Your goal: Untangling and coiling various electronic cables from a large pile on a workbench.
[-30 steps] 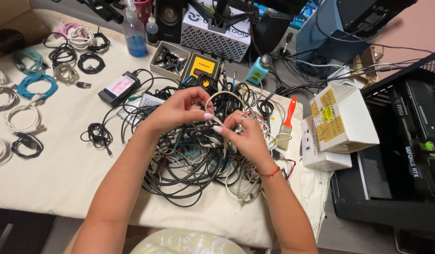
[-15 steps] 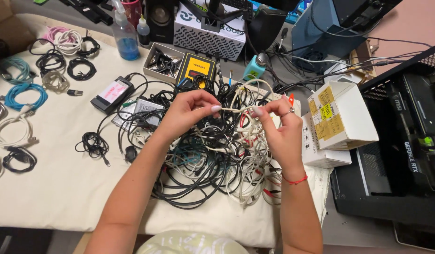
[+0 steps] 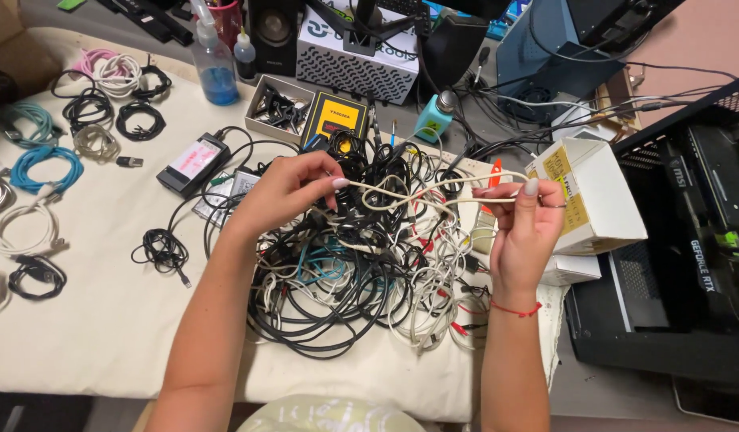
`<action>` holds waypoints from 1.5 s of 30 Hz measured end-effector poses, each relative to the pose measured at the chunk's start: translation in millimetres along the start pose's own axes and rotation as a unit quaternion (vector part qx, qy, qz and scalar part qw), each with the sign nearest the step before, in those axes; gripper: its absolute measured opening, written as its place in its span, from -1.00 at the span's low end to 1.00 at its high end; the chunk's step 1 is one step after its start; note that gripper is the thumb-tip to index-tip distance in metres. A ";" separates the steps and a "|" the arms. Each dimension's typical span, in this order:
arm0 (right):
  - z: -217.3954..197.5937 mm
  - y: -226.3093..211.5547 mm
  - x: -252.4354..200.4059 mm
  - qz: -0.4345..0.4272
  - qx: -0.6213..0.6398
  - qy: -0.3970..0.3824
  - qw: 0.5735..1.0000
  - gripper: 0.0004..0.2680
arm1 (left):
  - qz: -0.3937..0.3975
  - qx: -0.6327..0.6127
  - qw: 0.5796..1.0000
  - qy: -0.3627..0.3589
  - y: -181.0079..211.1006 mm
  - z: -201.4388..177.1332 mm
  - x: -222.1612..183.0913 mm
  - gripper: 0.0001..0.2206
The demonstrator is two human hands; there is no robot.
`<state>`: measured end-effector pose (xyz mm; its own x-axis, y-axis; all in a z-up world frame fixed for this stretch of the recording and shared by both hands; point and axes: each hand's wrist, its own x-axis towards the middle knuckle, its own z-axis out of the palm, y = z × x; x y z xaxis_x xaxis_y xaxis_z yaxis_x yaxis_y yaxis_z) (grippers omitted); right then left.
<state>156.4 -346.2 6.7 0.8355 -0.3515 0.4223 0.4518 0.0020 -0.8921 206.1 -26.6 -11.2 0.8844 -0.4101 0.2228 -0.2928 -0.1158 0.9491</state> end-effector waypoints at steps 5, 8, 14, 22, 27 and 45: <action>-32.5 -1.0 17.1 0.012 0.075 0.068 0.995 -0.86 | -0.022 -0.018 0.999 0.033 -11.5 -12.9 -0.8 -0.92; -36.7 -2.9 18.4 0.011 0.079 0.069 0.994 -0.86 | -0.033 -0.031 0.999 0.020 -14.9 -13.2 -0.1 -0.91; -30.3 -44.3 21.2 0.146 0.350 0.050 0.924 -0.82 | -0.049 -0.013 0.999 0.018 -4.1 -13.5 -3.7 -0.74; -51.1 -79.7 4.3 -0.015 0.023 -0.529 0.848 -0.84 | -0.013 0.039 0.984 0.172 -16.0 -11.5 1.4 -0.73; -61.6 -96.0 -4.3 -0.063 -0.084 -0.595 0.797 -0.81 | 0.032 0.077 0.956 0.282 -20.5 -26.8 -2.7 -0.72; -150.0 -64.2 -12.6 -0.285 -0.307 0.017 0.908 -0.75 | 0.103 -0.049 0.993 -0.037 41.6 -35.9 -52.6 -0.71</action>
<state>70.0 -482.3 34.6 0.5064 -0.1606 0.8472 0.5394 -0.7075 -0.4566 160.4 22.7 24.6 0.7793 -0.4825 0.3999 -0.4243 0.0634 0.9033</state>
